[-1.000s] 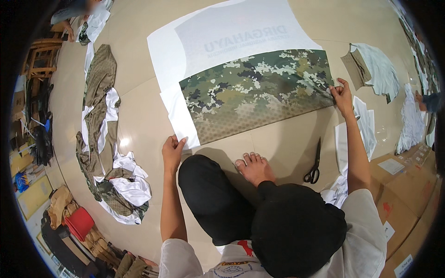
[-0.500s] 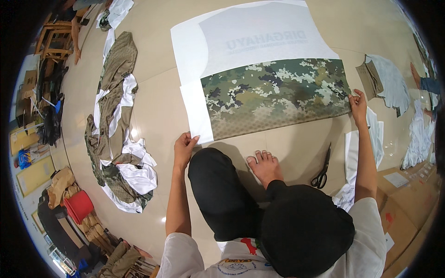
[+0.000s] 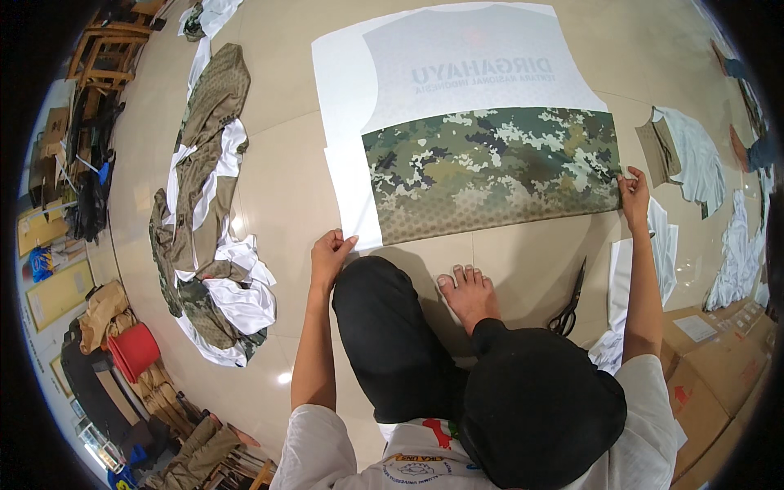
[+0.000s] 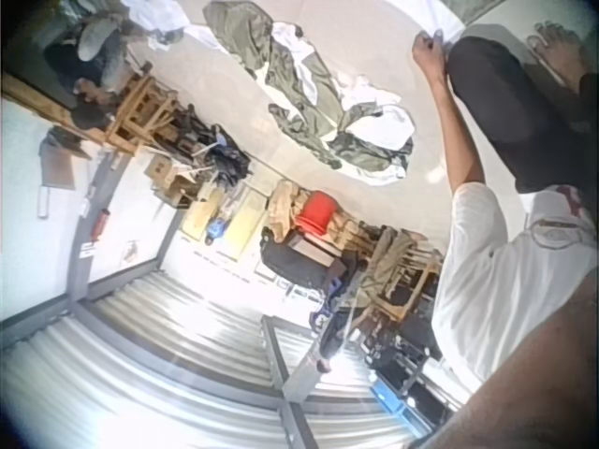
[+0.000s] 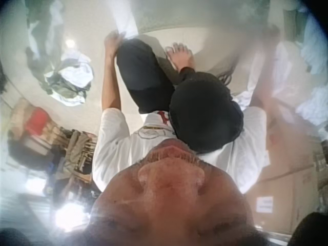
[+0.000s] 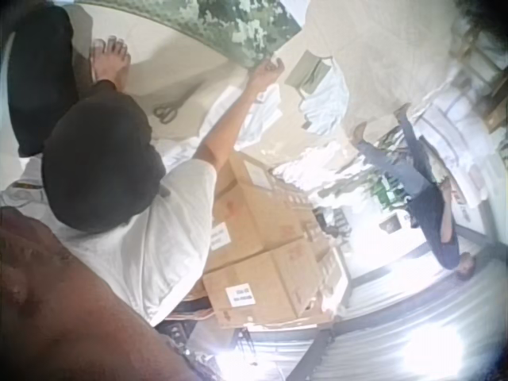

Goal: The person sits on the floor and uses scissors to cut a white t-shirt that is laid over a camouflage fabric template. They trim the edges of the shirt to match the template shape, then lift and unfold the cut shirt to inspect the result.

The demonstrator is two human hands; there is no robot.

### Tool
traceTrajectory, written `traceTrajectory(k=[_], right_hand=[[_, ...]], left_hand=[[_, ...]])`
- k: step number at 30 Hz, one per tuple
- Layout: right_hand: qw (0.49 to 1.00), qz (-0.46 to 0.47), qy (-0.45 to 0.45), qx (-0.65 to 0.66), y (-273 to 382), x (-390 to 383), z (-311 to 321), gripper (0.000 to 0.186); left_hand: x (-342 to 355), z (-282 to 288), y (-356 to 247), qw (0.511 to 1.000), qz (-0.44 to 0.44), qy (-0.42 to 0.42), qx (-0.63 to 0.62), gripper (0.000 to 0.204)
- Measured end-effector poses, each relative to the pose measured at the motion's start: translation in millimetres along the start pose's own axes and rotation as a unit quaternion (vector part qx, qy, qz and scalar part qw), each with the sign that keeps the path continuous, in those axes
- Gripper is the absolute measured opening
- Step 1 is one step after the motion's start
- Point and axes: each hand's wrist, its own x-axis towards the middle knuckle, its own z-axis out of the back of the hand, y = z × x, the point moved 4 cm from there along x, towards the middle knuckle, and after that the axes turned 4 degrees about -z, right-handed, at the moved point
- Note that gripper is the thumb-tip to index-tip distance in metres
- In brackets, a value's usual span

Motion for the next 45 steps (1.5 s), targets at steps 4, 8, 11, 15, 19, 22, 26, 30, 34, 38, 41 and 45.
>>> traceTrajectory(k=[4, 8, 11, 15, 19, 22, 26, 30, 34, 38, 41, 45], right_hand=[[1.000, -0.011, -0.001, -0.001, -3, 0, -1, 0.046], [0.999, 0.024, -0.022, -0.016, -15, 7, 6, 0.045], [0.996, 0.066, -0.044, -0.040, -22, 10, 7, 0.042], [0.992, 0.091, -0.064, -0.055, -5, 5, 0, 0.038], [0.988, 0.104, -0.075, -0.083, 5, -1, 2, 0.036], [0.981, 0.137, -0.085, -0.112, 14, 1, 2, 0.033], [0.971, 0.153, -0.102, -0.150, 19, 8, 4, 0.031], [0.960, 0.163, -0.131, -0.188, 28, 5, 5, 0.030], [0.928, 0.255, -0.166, -0.215, 74, -29, -29, 0.031], [0.922, 0.348, -0.056, -0.162, 131, -114, -112, 0.039], [0.899, 0.411, 0.072, -0.135, 168, -193, -168, 0.049], [0.839, 0.478, 0.232, -0.115, 214, -251, -197, 0.047]], left_hand=[[-2, 2, -2, 1.000, -0.001, -0.007, 0.008, 0.023], [0, 0, -8, 0.999, 0.016, 0.004, 0.039, 0.026], [2, -2, -3, 0.999, 0.006, 0.005, 0.041, 0.027], [-1, 3, 4, 0.999, 0.016, 0.025, 0.023, 0.029], [-5, 1, -5, 0.995, 0.050, 0.086, 0.023, 0.032], [-7, 2, -5, 0.992, 0.050, 0.116, 0.031, 0.031], [-5, 0, -4, 0.985, 0.053, 0.159, 0.031, 0.031], [2, 8, -9, 0.991, 0.013, 0.098, 0.087, 0.029], [27, 12, -23, 0.981, -0.106, -0.096, 0.129, 0.033], [69, 5, -42, 0.960, -0.162, -0.151, 0.170, 0.037], [92, -4, -61, 0.946, -0.172, -0.193, 0.197, 0.042], [96, -11, -70, 0.928, -0.212, -0.204, 0.228, 0.048]])
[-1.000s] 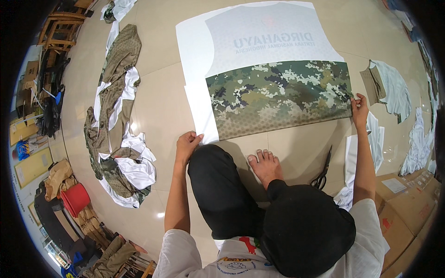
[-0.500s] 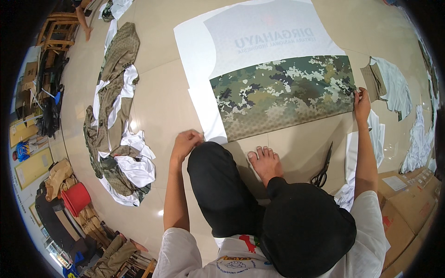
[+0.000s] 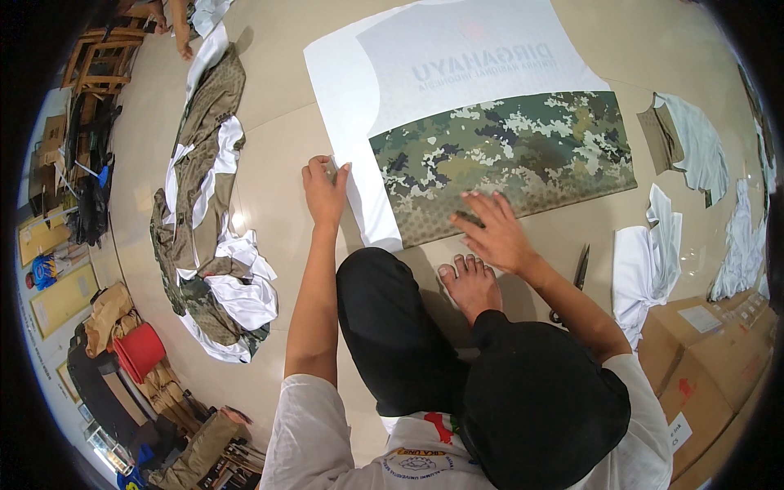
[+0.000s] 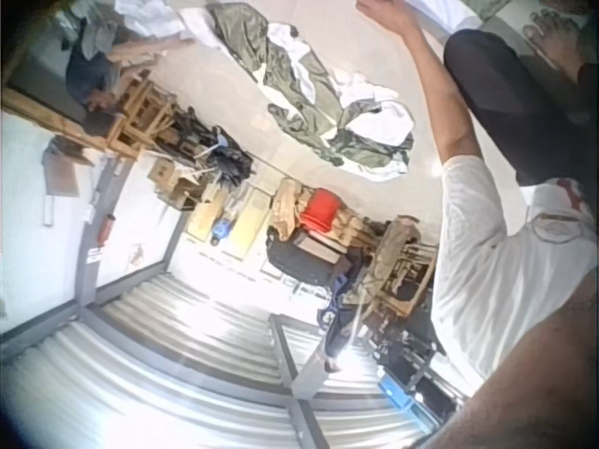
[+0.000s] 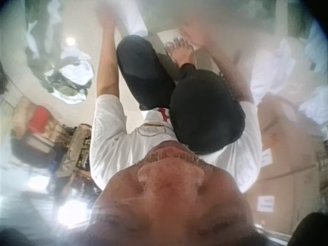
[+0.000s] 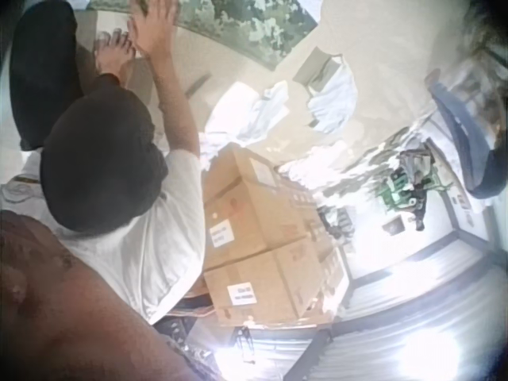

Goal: The person sits on the floor and uses scissors to cut a white t-shirt that is laid over a camouflage fabric template. They trim the edges of the shirt to match the template shape, then lift and unfold the cut shirt to inspect the result.

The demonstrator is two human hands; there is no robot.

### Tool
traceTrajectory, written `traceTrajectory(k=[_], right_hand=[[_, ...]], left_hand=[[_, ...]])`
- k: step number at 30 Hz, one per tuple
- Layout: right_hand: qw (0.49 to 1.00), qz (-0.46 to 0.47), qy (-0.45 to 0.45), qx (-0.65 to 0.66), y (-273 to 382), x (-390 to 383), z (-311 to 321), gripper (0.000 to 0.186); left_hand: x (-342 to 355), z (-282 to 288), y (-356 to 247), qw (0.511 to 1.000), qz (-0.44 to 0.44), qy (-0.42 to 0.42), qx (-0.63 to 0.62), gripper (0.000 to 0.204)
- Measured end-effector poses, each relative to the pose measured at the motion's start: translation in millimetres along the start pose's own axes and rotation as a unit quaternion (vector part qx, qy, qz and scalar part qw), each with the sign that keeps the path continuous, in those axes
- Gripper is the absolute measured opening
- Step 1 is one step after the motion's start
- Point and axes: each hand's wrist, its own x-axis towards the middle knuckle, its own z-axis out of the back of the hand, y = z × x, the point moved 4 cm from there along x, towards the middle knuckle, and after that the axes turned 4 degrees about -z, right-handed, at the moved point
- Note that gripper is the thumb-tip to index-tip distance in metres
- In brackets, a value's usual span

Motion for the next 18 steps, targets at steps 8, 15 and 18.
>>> traceTrajectory(k=[8, 15, 18], right_hand=[[1.000, -0.019, 0.022, -0.007, -16, -44, -22, 0.038], [1.000, -0.019, 0.010, 0.017, -5, -12, -31, 0.043], [0.999, 0.006, -0.014, 0.041, 33, 55, -36, 0.050]], left_hand=[[1, -4, 7, 1.000, 0.006, 0.006, -0.021, 0.048], [-5, 0, 1, 0.999, -0.027, -0.013, -0.028, 0.047], [-14, -1, -16, 0.988, -0.152, -0.014, 0.038, 0.054]])
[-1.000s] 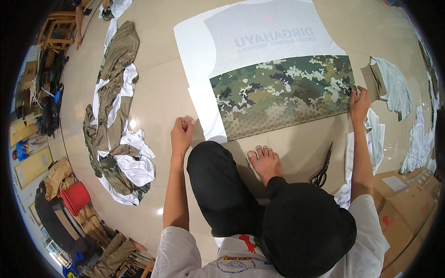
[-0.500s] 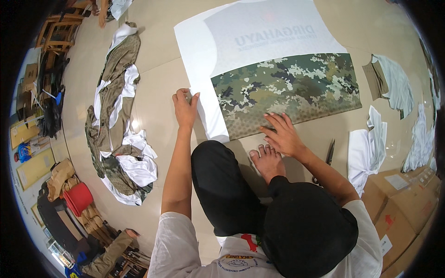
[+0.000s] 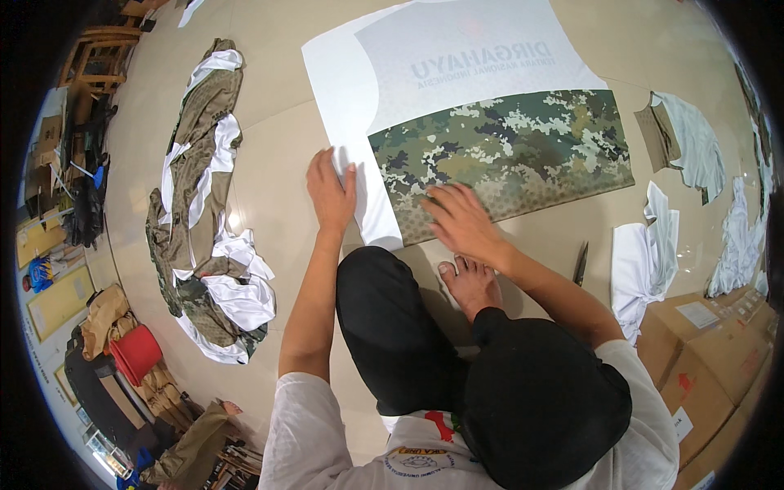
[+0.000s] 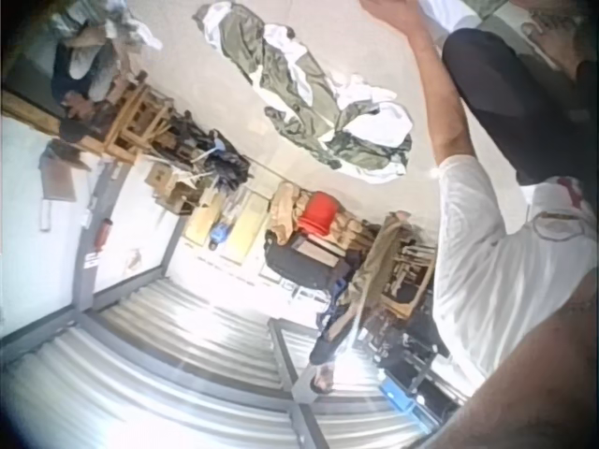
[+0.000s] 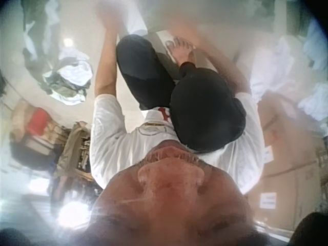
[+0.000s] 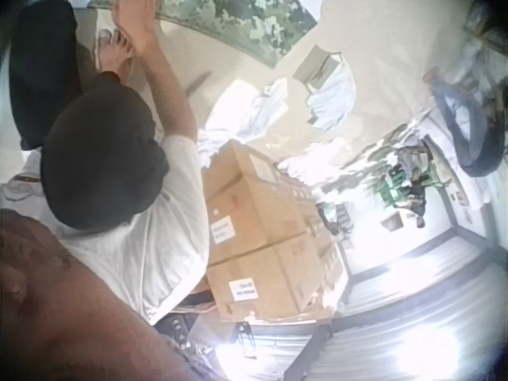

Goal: The person sits on the floor and uses scissors to cut a white t-shirt that is laid over a camouflage fabric template. They trim the edges of the shirt to match the template shape, then lift and unfold the cut shirt to inspect the result.

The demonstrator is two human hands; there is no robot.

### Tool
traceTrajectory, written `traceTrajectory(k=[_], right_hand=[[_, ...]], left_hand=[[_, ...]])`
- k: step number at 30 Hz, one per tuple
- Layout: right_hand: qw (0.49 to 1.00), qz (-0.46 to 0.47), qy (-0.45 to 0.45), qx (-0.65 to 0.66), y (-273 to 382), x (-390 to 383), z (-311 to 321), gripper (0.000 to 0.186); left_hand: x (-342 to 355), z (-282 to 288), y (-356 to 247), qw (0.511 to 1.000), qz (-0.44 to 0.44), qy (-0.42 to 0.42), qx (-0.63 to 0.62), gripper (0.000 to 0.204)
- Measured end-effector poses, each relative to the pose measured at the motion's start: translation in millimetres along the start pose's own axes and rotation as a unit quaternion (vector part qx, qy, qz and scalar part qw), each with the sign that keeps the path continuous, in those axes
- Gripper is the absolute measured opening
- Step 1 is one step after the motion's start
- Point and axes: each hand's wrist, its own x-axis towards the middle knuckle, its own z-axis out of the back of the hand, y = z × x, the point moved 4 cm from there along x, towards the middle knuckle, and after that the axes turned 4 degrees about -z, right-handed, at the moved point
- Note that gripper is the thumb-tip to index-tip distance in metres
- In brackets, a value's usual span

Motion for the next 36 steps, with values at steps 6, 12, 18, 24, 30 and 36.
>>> traceTrajectory(k=[6, 12, 18, 24, 30, 36], right_hand=[[0.998, -0.017, 0.029, -0.052, 25, 65, -53, 0.073], [0.995, -0.037, 0.029, -0.088, 13, 51, -64, 0.079], [0.994, -0.055, 0.032, -0.092, 15, 49, -60, 0.079], [0.989, -0.081, 0.043, -0.117, 11, 47, -61, 0.078], [0.985, -0.088, 0.050, -0.136, 12, 41, -60, 0.083], [0.986, -0.086, 0.065, -0.128, 16, 30, -55, 0.094]], left_hand=[[-10, -31, -21, 0.968, -0.121, 0.212, 0.048, 0.067], [-14, -39, -16, 0.975, -0.097, 0.198, 0.030, 0.068], [-17, -38, -14, 0.977, -0.072, 0.195, 0.045, 0.070], [-17, -34, -15, 0.980, -0.075, 0.178, 0.048, 0.073], [-22, -37, -8, 0.981, -0.063, 0.172, 0.070, 0.075], [-24, -36, -7, 0.983, -0.054, 0.163, 0.064, 0.078]])
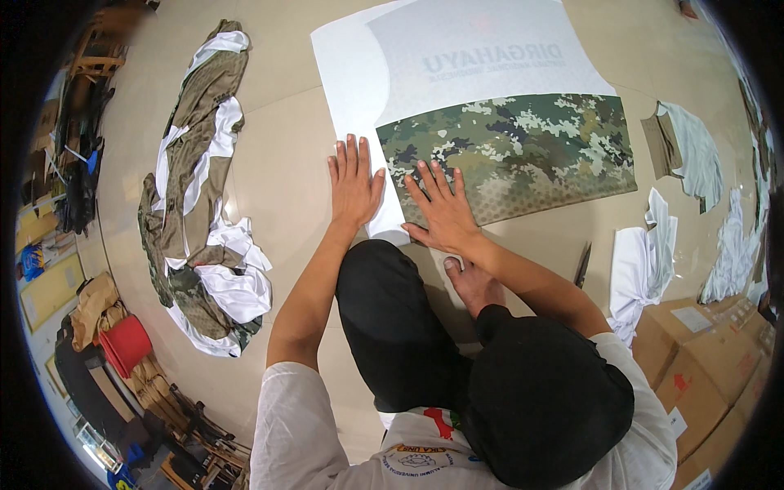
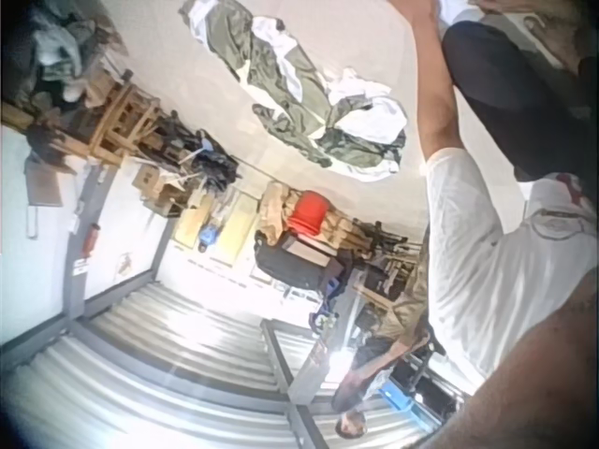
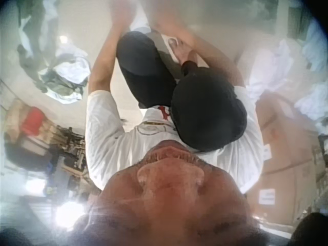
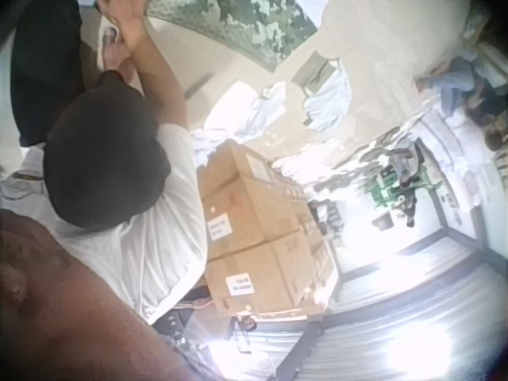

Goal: The person sits on the floor and uses scissors to cut a white t-shirt that is laid over a camouflage fabric template. They trim the edges of the shirt to match the template shape, then lift and unfold the cut shirt to inspect the result.

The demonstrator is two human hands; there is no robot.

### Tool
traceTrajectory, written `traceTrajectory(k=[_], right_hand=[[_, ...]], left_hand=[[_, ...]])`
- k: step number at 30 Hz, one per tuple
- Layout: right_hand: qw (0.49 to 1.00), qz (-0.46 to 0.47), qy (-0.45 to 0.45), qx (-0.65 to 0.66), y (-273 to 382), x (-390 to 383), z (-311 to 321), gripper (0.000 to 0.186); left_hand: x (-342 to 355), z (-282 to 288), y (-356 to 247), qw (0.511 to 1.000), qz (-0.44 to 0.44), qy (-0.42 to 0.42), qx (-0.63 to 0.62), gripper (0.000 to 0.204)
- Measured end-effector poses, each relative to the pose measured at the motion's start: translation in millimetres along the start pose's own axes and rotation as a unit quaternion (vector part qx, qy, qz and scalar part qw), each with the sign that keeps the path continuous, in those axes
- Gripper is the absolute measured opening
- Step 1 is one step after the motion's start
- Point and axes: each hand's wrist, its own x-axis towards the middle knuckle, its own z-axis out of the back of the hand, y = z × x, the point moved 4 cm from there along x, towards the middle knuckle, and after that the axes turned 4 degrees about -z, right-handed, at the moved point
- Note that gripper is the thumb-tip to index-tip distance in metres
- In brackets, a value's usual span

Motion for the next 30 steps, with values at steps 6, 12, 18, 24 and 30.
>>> traceTrajectory(k=[6, 12, 18, 24, 30], right_hand=[[1.000, -0.006, -0.006, 0.006, -3, 0, -2, 0.096], [0.999, -0.035, -0.010, 0.001, -8, -3, 2, 0.097], [0.997, -0.070, -0.011, -0.010, -26, -14, 5, 0.099], [0.988, -0.133, -0.074, -0.015, -72, -38, 18, 0.098], [0.931, -0.277, -0.221, -0.086, -186, -56, 58, 0.092]], left_hand=[[-1, 0, 2, 1.000, 0.008, -0.007, -0.004, 0.082], [-2, -1, 3, 1.000, 0.013, -0.004, 0.004, 0.082], [-3, -2, 4, 1.000, 0.012, -0.013, 0.004, 0.081], [2, -3, 3, 1.000, 0.018, 0.001, 0.018, 0.080], [-5, -2, 5, 1.000, 0.012, 0.012, 0.010, 0.080]])
